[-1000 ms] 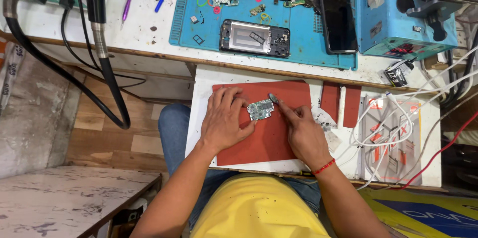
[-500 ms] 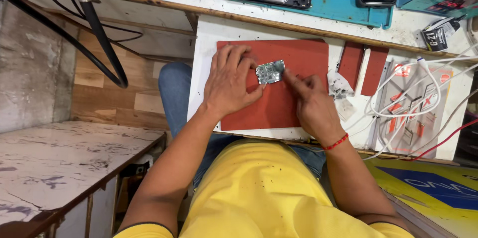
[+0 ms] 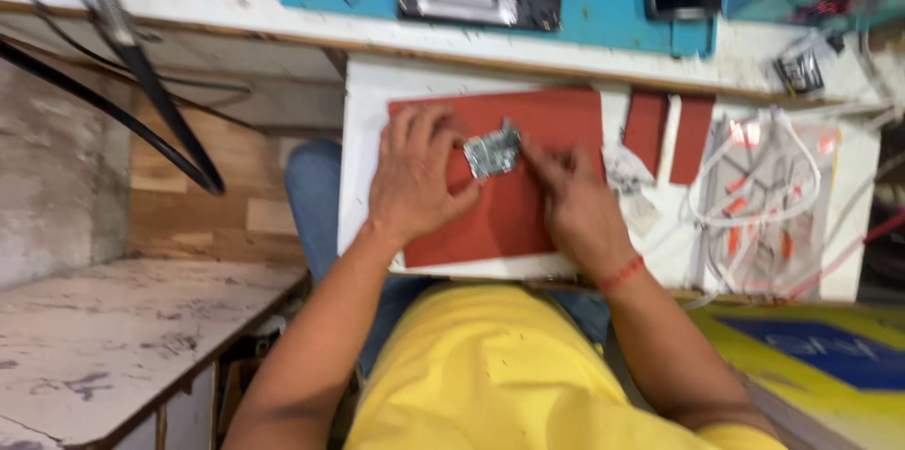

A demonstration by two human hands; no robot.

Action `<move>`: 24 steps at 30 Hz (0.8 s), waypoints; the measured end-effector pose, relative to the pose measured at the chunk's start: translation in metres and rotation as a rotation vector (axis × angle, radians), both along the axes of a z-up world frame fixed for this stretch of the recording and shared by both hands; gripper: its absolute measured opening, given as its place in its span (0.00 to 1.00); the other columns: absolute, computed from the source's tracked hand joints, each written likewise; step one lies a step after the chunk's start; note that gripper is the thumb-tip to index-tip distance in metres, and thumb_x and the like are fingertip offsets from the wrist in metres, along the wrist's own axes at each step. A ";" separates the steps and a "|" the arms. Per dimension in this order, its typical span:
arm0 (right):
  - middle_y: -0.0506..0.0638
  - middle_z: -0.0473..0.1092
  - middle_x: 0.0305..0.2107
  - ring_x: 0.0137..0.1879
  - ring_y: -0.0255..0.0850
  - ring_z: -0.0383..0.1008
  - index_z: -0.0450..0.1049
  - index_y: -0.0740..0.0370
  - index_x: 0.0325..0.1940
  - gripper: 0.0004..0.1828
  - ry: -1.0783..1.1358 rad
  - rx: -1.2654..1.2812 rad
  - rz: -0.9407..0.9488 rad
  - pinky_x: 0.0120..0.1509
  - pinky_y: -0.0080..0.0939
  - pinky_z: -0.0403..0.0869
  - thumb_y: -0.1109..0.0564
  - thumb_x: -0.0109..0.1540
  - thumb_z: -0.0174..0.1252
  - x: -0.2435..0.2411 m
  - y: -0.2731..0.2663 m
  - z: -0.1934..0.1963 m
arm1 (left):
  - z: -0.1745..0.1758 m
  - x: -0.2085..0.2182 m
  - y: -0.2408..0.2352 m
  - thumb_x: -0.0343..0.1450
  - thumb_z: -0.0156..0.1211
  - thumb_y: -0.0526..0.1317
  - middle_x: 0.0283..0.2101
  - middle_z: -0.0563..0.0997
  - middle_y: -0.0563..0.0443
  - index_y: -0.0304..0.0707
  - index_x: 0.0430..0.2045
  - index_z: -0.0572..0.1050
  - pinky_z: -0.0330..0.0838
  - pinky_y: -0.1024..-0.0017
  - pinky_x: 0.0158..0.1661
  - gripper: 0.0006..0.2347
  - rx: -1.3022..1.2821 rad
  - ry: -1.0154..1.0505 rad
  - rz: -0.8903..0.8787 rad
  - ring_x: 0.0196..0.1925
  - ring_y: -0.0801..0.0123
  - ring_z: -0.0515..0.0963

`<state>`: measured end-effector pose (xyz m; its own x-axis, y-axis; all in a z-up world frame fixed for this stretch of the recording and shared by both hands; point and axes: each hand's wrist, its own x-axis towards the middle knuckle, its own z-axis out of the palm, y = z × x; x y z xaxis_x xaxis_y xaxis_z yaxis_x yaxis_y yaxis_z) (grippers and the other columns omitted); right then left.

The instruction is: The person works on a small circuit board placed on a red mat. They repeatedly scrape and clean the board's surface with a small tool, then use a purple pen-like tool to apply a substance to specific points on the board.

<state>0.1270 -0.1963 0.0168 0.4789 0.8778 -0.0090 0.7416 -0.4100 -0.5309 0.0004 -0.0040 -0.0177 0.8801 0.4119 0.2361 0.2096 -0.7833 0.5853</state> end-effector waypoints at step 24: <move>0.58 0.70 0.43 0.32 0.57 0.75 0.69 0.44 0.70 0.33 -0.104 -0.168 0.036 0.36 0.55 0.76 0.66 0.61 0.49 -0.001 0.014 0.001 | 0.002 -0.001 0.001 0.58 0.74 0.48 0.57 0.71 0.43 0.38 0.44 0.76 0.58 0.48 0.62 0.23 -0.010 -0.015 0.011 0.64 0.46 0.64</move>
<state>0.1261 -0.1823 0.0179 0.4534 0.8846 -0.1090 0.8048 -0.4588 -0.3765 -0.0002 -0.0035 -0.0160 0.8719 0.4241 0.2447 0.2097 -0.7751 0.5960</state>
